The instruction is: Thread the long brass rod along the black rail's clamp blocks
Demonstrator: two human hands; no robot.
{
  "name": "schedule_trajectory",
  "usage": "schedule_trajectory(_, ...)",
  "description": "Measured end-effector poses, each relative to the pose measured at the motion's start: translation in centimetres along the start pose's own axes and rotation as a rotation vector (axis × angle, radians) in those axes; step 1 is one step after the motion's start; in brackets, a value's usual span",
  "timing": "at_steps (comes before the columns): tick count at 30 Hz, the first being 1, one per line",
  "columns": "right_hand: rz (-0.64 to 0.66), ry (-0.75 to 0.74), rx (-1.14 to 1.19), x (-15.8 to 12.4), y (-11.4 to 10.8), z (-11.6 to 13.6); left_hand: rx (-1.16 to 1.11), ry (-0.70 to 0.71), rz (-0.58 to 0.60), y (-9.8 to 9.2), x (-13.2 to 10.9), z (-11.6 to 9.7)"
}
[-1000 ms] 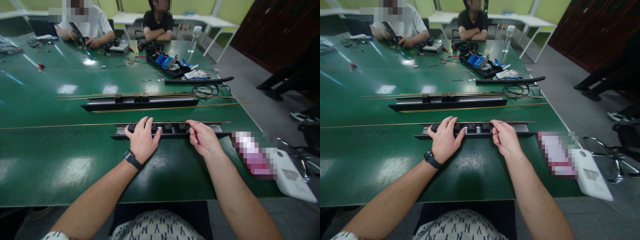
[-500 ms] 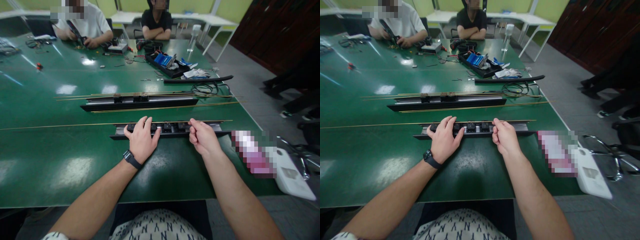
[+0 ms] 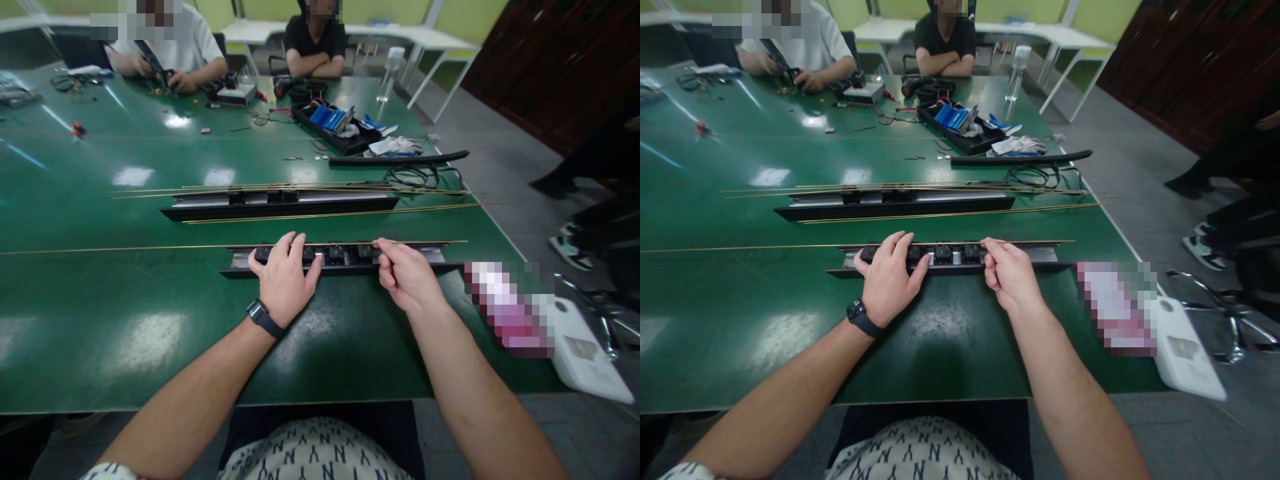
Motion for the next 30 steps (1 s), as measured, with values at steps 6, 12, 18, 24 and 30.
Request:
schedule_trajectory(6,-0.041,0.018,0.011,0.00,0.05,-0.06,-0.002,0.006,0.002,0.02,-0.03,0.01)
schedule_trajectory(12,-0.079,0.007,0.010,-0.02,-0.01,-0.02,0.005,-0.002,0.003,-0.02,-0.01,-0.04)
schedule_trajectory(18,-0.036,0.012,0.005,0.11,-0.12,-0.08,0.006,0.002,0.002,0.03,0.03,-0.06)
schedule_trajectory(24,-0.008,-0.006,0.014,0.08,-0.20,0.06,-0.012,0.010,-0.014,-0.03,0.01,-0.01)
schedule_trajectory(30,-0.015,0.009,0.022,0.04,-0.09,0.01,0.007,0.000,0.009,0.02,0.05,-0.04)
Point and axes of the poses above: each hand's wrist, its own x-axis towards the middle knuckle, its own y-axis out of the palm, z = x × y, the point moved 4 cm from there along x, towards the middle knuckle, and after that the axes turned 15 degrees about -z, right-handed, at the moved point
